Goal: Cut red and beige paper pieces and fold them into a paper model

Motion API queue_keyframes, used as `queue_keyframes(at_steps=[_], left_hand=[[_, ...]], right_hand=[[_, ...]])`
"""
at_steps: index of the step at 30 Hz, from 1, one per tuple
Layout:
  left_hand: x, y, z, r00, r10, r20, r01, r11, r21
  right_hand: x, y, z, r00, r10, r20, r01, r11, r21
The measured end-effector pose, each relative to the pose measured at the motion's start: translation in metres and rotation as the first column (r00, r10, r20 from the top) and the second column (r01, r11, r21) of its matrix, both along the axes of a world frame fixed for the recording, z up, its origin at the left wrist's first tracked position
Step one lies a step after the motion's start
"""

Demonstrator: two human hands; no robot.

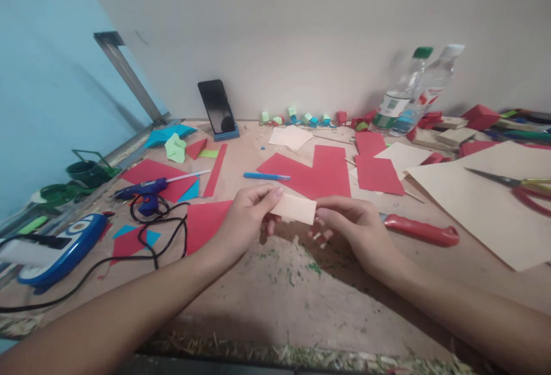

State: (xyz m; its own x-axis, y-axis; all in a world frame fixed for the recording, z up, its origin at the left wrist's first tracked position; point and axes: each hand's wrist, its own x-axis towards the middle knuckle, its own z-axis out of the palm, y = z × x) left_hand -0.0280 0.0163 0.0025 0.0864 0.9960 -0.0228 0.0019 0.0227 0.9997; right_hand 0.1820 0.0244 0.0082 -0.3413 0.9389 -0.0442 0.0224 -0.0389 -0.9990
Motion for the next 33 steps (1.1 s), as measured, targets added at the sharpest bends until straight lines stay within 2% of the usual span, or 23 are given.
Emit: queue_keyframes(at_steps=[6, 18, 33], left_hand=[[0.0, -0.0011, -0.0017, 1.0, -0.027, -0.008, 0.027, 1.0, 0.002], [0.0001, -0.0028, -0.0037, 0.996, -0.039, -0.076, 0.04, 0.999, 0.012], [0.0013, -0.0018, -0.0009, 0.999, -0.041, -0.007, 0.041, 0.997, -0.064]], right_hand=[[-0.0007, -0.0013, 0.0013, 0.995, -0.029, 0.098, 0.029, 1.0, -0.001], [-0.0028, 0.0012, 0.0022, 0.986, -0.107, 0.13, 0.108, 0.994, 0.004], [0.0012, -0.001, 0.0039, 0.989, 0.006, 0.148, -0.006, 1.0, -0.004]])
